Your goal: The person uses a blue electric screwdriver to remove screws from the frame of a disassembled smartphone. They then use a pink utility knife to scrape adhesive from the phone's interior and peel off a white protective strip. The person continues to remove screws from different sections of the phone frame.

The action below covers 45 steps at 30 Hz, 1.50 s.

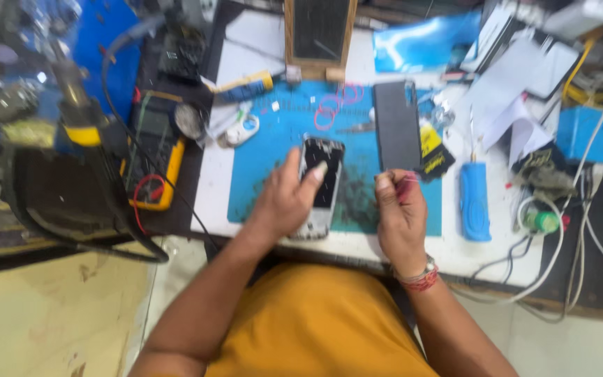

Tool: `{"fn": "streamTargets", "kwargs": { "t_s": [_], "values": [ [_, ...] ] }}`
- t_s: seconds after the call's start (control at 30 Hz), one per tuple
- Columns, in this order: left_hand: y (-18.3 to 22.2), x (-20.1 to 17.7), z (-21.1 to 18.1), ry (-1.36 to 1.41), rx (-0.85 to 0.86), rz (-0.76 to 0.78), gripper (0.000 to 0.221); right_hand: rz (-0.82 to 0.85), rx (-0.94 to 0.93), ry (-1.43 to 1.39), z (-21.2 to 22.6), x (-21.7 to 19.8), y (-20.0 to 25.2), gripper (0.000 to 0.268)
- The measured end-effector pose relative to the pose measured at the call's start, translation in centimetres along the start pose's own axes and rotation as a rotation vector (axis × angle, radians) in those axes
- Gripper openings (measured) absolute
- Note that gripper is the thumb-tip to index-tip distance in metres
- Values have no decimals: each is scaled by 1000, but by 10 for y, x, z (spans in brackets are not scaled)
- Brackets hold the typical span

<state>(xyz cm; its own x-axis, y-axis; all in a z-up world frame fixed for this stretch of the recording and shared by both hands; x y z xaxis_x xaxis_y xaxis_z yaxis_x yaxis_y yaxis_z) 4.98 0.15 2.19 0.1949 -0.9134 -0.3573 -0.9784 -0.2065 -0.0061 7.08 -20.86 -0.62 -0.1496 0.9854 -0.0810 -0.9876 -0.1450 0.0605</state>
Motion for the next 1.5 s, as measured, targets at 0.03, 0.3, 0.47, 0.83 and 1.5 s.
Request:
{"fn": "streamTargets", "kwargs": {
  "t_s": [0.03,0.3,0.47,0.83,1.5],
  "values": [
    [3,3,-7,66,10,31,31,-43,-16,37,2,-1,-5,17],
    [16,2,-37,397,-45,9,24,79,39,39,-6,19,-1,30],
    [17,-9,-16,524,-39,-218,22,161,231,2,-23,17,33,26],
    [66,46,67,1115,-206,-84,36,183,127,-25,-30,-13,0,22],
    [76,97,34,1755,-868,512,106,-10,-51,148,22,-21,-44,26]
  ]
}}
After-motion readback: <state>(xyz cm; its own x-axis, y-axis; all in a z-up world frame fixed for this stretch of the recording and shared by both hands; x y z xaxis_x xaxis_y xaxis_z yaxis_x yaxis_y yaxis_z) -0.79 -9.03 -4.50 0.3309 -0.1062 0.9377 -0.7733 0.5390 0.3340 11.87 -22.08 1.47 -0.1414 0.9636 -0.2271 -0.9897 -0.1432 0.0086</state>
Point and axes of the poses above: each hand's wrist, its own y-axis away from the middle knuckle, its own x-axis out of the palm, z = x × y, the point moved 8 cm from there along -y, towards the middle knuckle, and after that the axes turned 4 degrees about y, right-handed, at the moved point
